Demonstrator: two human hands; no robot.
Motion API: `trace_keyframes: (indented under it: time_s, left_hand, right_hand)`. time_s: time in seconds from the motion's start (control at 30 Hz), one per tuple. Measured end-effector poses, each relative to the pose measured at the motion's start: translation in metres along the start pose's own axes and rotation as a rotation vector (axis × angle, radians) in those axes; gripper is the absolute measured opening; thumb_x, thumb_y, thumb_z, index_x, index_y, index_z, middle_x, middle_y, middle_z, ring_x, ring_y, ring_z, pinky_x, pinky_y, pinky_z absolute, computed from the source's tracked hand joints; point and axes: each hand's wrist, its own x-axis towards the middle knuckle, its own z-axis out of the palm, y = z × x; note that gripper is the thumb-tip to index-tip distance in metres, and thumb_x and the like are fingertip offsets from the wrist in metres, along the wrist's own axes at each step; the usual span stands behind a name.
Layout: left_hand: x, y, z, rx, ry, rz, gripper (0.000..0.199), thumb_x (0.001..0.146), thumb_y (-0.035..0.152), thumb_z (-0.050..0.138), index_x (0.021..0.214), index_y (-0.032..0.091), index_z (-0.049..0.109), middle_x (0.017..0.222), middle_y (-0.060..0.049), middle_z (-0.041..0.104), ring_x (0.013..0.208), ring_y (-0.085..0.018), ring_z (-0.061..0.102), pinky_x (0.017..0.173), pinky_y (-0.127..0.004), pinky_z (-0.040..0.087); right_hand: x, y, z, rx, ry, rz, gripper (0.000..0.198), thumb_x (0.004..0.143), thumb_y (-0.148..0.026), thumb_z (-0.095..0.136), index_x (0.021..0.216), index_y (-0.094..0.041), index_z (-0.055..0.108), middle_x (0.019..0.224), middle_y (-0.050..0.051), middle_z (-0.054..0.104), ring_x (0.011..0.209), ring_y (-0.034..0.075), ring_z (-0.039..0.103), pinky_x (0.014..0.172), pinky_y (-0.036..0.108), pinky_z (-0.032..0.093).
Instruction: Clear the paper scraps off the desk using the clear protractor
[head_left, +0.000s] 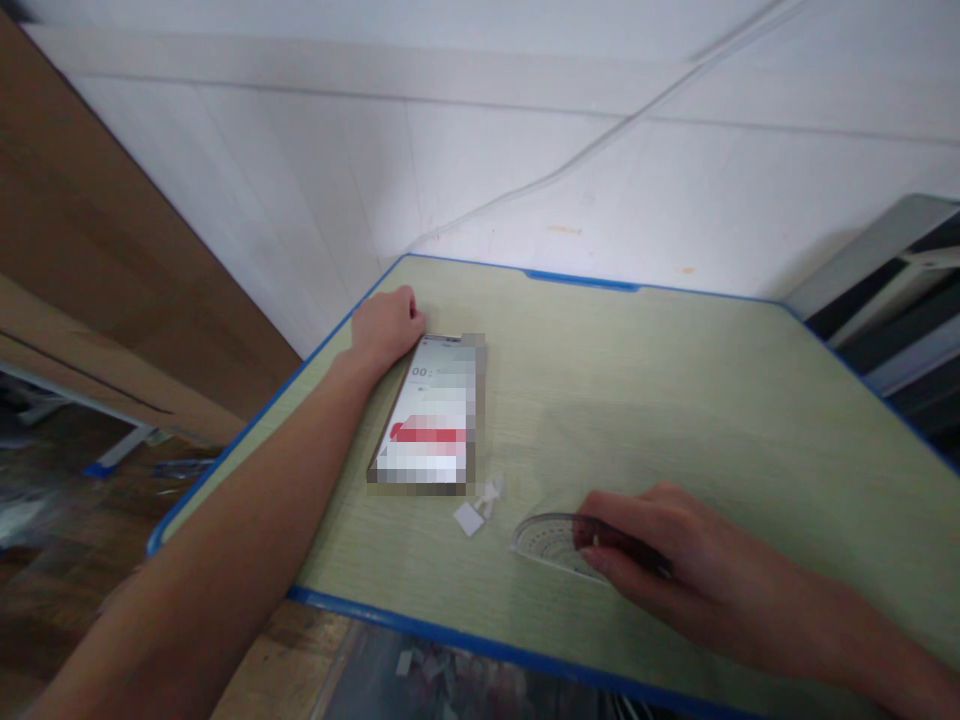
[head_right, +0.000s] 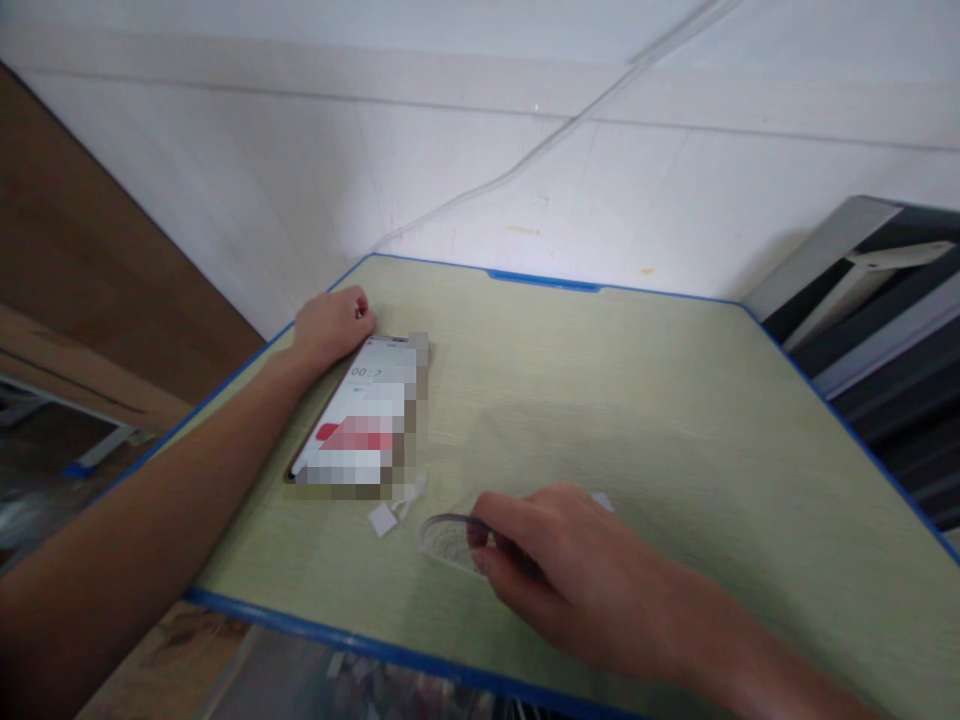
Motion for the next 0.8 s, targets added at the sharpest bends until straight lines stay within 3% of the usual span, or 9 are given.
trace_keyframes:
  time_s: [0.13,0.3,0.8]
  left_hand:
    - [0.001,0.0,0.0,0.008,-0.004,-0.008,0.035,0.083,0.03,0.04,0.106,0.019,0.065,0.105,-0.014,0.07,0.098,-0.03,0.062,0.079,-0.038,0.047]
    - [0.0,0.0,0.0,0.018,-0.006,-0.004,0.036,0.083,0.03,0.04,0.106,0.019,0.065,0.104,-0.013,0.07,0.098,-0.03,0.062,0.079,-0.038,0.047]
    - [-0.001,0.0,0.0,0.033,-0.002,0.01,0.036,0.083,0.028,0.037,0.105,0.019,0.064,0.104,-0.013,0.07,0.097,-0.03,0.062,0.078,-0.038,0.047]
  right_hand:
    - [-0.002,0.003,0.003,-0.062,0.018,-0.054,0.021,0.095,-0.021,0.046,0.078,-0.021,0.059,0.063,-0.001,0.062,0.055,0.012,0.056,0.05,0.024,0.033]
    - [-0.001,0.011,0.007,-0.276,0.166,-0.109,0.026,0.097,-0.019,0.039,0.079,-0.019,0.058,0.058,-0.001,0.06,0.048,0.013,0.052,0.048,0.027,0.028]
    - [-0.004,0.012,0.0,-0.232,0.104,-0.112,0.021,0.097,-0.022,0.044,0.082,-0.021,0.059,0.063,0.0,0.064,0.053,0.013,0.057,0.052,0.026,0.034]
